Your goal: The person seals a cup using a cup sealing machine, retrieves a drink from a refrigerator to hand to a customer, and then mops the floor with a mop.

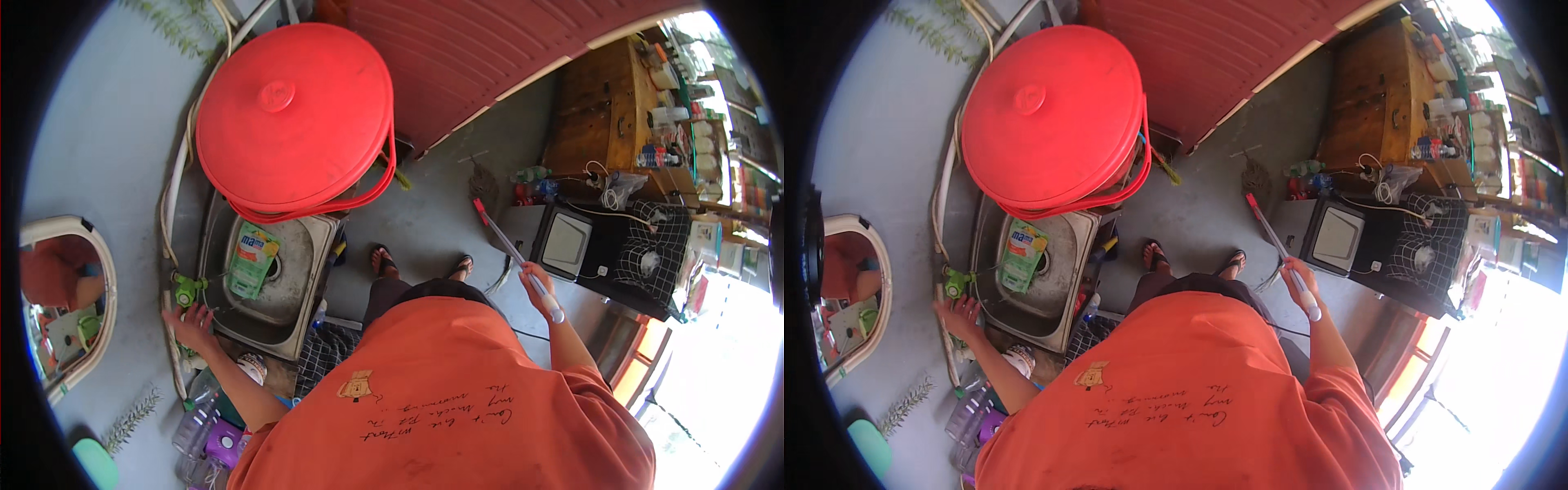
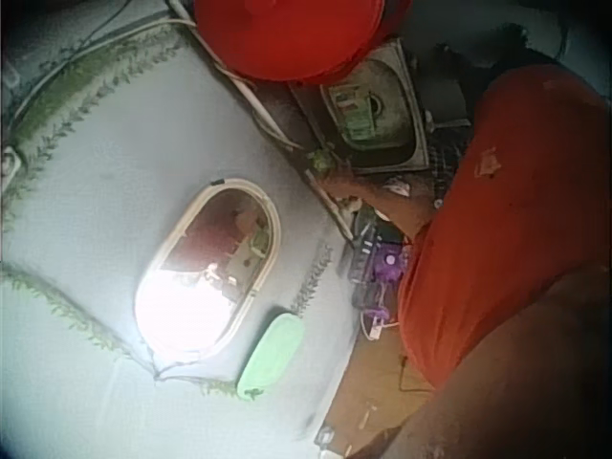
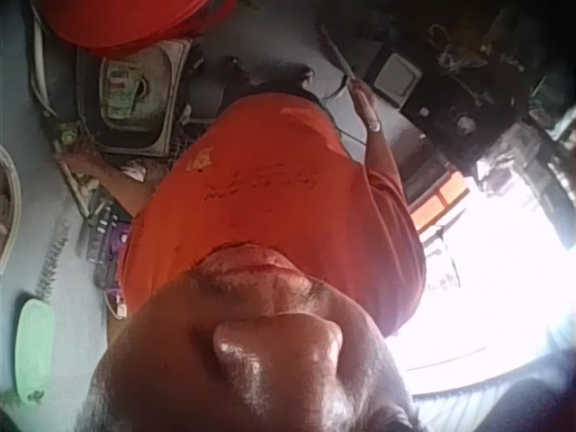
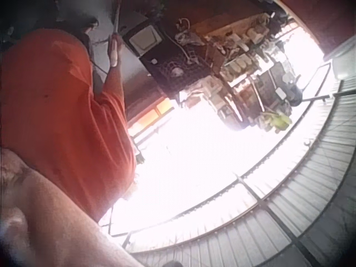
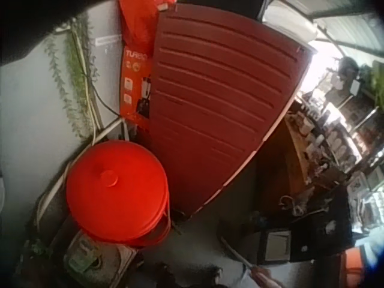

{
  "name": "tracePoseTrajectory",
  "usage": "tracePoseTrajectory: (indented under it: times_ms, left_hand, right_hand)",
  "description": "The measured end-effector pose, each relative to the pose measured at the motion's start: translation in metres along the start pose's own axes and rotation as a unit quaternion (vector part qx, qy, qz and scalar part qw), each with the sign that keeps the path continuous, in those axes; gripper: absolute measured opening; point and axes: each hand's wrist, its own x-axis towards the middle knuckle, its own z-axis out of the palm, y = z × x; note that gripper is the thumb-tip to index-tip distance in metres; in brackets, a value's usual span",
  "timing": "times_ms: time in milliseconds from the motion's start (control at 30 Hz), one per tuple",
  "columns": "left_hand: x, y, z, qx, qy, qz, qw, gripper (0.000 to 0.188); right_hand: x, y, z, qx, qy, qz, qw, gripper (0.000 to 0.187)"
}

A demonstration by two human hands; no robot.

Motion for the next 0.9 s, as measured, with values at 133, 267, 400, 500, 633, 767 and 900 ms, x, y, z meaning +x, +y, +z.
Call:
tracePoseTrajectory:
  times_ms: [133,267,400,500,633,767,900]
  left_hand:
    - [0.016,0.006,0.014,0.262,0.011,0.123,0.957,0.057]
    - [0.03,0.015,0.017,0.585,-0.024,0.283,0.76,0.043]
    - [0.022,0.02,0.03,0.701,-0.052,0.379,0.602,0.027]
    - [0.028,0.029,0.016,0.711,-0.051,0.403,0.574,0.025]
    - [-0.07,0.036,0.065,0.671,-0.019,0.532,0.515,0.026]
    - [-0.304,0.088,0.146,0.636,-0.035,0.504,0.583,0.035]
    - [-0.455,0.097,0.204,0.286,-0.215,0.647,0.673,0.026]
  right_hand:
    - [0.028,0.025,-0.018,-0.041,0.103,-0.04,0.993,0.024]
    - [0.089,0.025,-0.08,0.108,0.222,0.123,0.961,0.034]
    - [0.156,0.0,-0.17,0.436,0.427,-0.088,0.787,0.038]
    - [0.181,-0.032,-0.255,0.494,0.451,-0.16,0.726,0.044]
    - [0.176,-0.076,-0.335,0.536,0.41,-0.238,0.698,0.041]
    - [0.176,-0.124,-0.357,0.487,0.357,-0.312,0.733,0.027]
    - [0.175,-0.158,-0.326,0.349,0.294,-0.381,0.804,0.022]
